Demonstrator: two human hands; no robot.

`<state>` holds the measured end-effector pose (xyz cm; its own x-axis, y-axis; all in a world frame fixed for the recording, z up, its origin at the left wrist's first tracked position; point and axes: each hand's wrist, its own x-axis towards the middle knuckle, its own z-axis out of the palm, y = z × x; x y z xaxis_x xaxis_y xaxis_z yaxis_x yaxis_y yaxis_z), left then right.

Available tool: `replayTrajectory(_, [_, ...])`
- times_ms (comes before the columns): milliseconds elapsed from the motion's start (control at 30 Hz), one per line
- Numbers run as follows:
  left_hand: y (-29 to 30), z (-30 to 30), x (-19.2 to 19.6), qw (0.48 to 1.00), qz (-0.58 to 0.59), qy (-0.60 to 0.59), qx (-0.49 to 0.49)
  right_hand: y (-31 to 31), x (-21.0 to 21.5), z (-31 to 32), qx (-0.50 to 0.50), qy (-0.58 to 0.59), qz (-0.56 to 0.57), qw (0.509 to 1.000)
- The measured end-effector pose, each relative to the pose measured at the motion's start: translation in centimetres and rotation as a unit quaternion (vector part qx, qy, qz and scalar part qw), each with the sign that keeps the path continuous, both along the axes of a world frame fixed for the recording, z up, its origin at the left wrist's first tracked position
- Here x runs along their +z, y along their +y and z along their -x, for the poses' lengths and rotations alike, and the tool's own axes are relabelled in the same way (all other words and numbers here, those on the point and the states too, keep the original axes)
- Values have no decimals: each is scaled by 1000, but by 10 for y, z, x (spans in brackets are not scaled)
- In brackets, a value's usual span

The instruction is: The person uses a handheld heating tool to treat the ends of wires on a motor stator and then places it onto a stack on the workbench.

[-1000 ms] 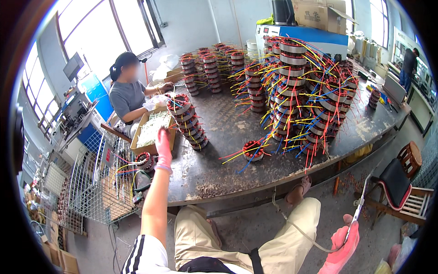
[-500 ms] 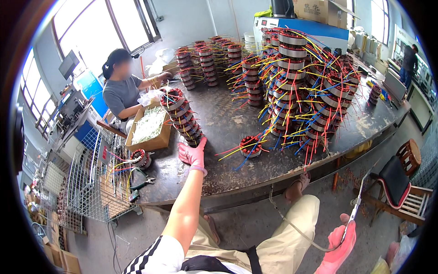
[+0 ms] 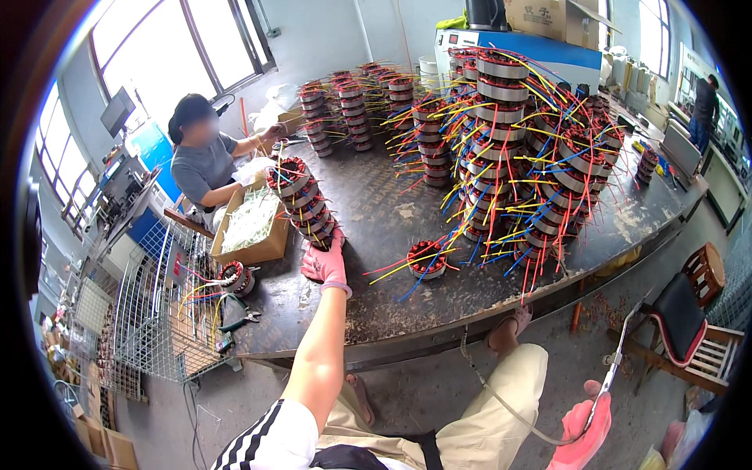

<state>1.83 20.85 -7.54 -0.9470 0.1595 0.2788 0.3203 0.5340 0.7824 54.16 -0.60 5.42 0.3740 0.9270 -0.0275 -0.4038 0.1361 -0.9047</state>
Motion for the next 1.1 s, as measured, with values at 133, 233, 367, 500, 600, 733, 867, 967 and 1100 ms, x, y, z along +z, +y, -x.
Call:
replayTrajectory(133, [7, 3, 3, 992, 117, 17, 50, 4, -3, 1, 11, 4, -3, 1000])
replayTrajectory(233, [9, -3, 3, 991, 102, 35, 79, 3, -2, 2, 15, 4, 1, 1000])
replayTrajectory(367, [7, 1, 5, 993, 90, 32, 71, 3, -2, 0, 15, 16, -2, 1000])
replayTrajectory(500, [-1, 5, 5, 994, 94, 39, 42, 3, 2, -1, 10, 14, 11, 1000])
replayTrajectory(600, [-8, 10, 8, 995, 90, 43, 6, -1, 39, 23, -17, -8, 49, 999])
replayTrajectory(733, [-15, 20, 14, 992, 106, 10, -63, -2, 43, 24, -28, -12, 52, 998])
replayTrajectory(867, [-23, 32, 23, 983, 125, 1, -137, -2, 45, 21, -45, -16, 65, 997])
replayTrajectory(967, [-23, 53, 24, 970, 142, -17, -197, -1, 44, 18, -25, -17, 41, 999])
replayTrajectory(1100, [-23, 89, 19, 950, 110, -10, -291, -2, 48, 21, -43, -14, 45, 998])
